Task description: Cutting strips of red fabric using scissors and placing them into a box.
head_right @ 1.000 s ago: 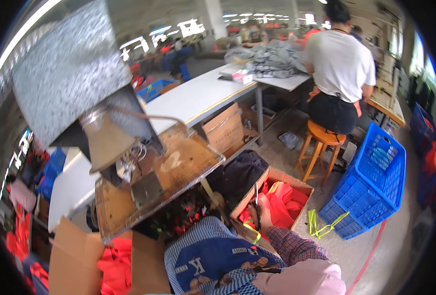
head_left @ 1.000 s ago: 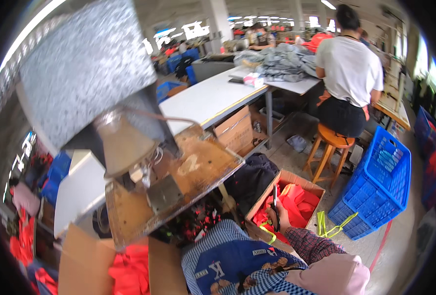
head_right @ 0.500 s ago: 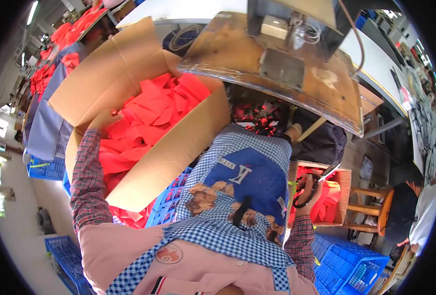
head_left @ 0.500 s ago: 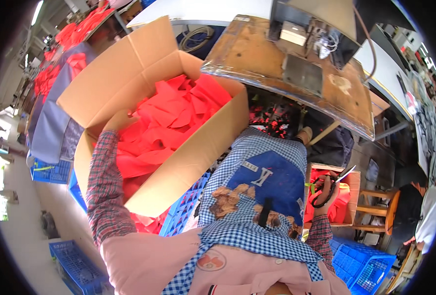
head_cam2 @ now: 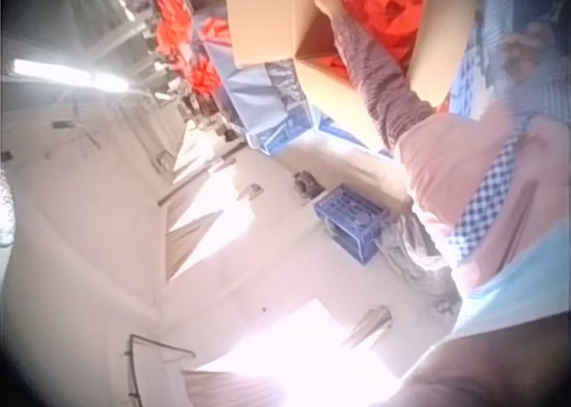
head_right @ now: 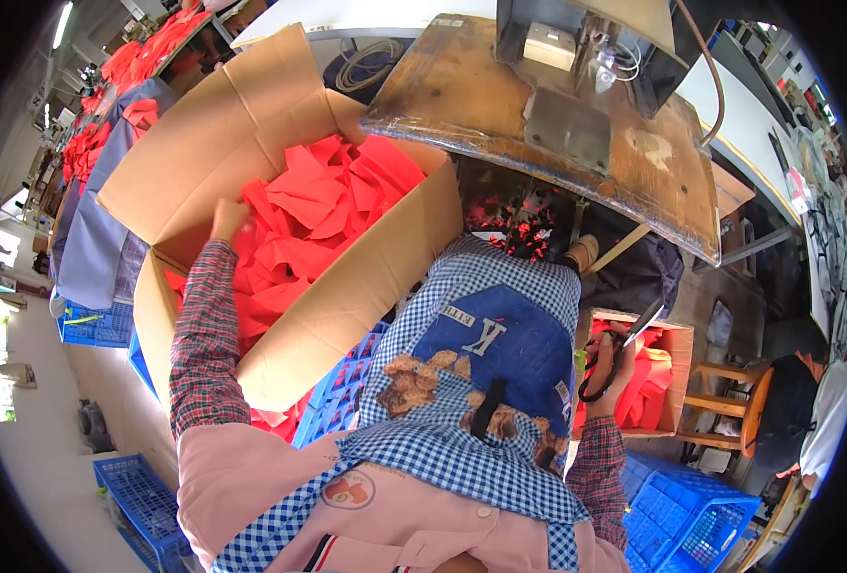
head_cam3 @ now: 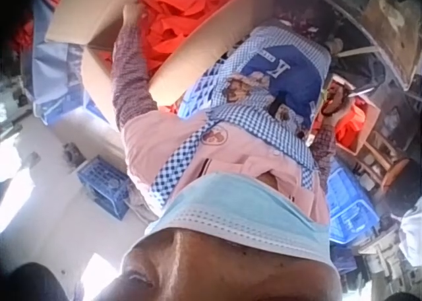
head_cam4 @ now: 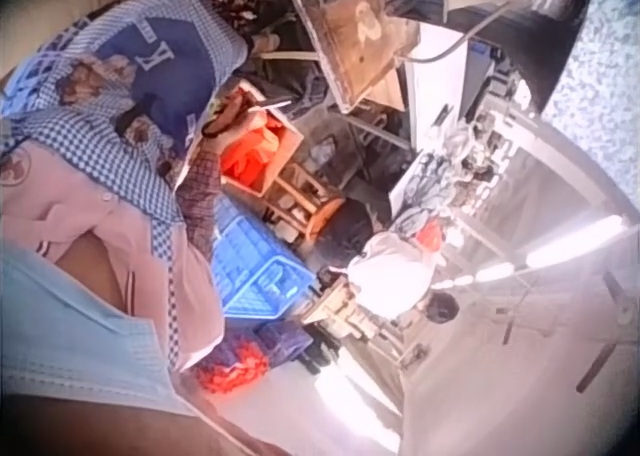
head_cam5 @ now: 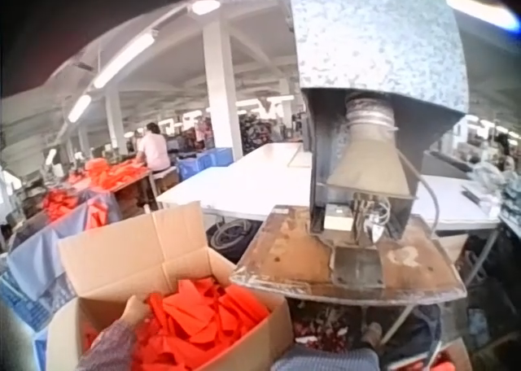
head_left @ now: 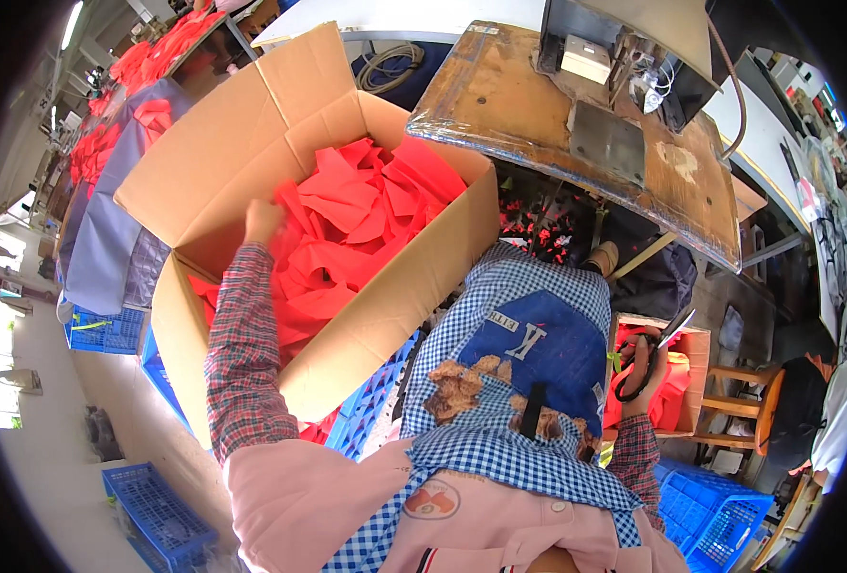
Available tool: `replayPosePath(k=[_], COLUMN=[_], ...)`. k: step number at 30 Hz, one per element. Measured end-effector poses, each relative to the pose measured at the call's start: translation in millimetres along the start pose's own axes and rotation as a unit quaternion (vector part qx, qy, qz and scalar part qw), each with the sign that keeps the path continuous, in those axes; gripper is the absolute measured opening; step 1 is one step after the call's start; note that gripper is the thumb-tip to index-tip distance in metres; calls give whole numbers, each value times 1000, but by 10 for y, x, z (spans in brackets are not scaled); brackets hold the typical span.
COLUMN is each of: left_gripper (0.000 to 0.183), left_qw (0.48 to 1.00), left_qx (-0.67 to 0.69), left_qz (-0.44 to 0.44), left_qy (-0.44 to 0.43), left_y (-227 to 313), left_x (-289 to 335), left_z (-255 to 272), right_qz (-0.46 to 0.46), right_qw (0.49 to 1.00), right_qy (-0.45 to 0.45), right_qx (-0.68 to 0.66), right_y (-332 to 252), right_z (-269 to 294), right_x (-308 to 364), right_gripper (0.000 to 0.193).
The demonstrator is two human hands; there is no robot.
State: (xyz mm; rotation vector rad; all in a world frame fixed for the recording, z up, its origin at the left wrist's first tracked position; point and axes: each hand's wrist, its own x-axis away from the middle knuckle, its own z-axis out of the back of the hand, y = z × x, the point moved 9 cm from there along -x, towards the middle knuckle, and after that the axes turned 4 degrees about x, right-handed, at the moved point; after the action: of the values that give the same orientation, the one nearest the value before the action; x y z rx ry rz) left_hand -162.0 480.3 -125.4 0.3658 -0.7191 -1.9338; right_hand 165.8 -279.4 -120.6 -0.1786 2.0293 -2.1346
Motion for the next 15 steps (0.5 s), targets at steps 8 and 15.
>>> replayPosePath(k=[8, 15], left_gripper=[32, 32], left_qw=[891, 770], left_qx=[277, 123], left_qz=[-343, -616], left_qy=[106, -111], left_y=[3022, 4058], left_x=[1448, 3280], left_z=[639, -508], right_qz=[-25, -250], right_qw=[998, 885], right_qy=[-51, -258], right_qx=[-3, -295], right_y=[-427, -470], right_z=[-463, -1541], right_x=[41, 225], right_gripper=[28, 41])
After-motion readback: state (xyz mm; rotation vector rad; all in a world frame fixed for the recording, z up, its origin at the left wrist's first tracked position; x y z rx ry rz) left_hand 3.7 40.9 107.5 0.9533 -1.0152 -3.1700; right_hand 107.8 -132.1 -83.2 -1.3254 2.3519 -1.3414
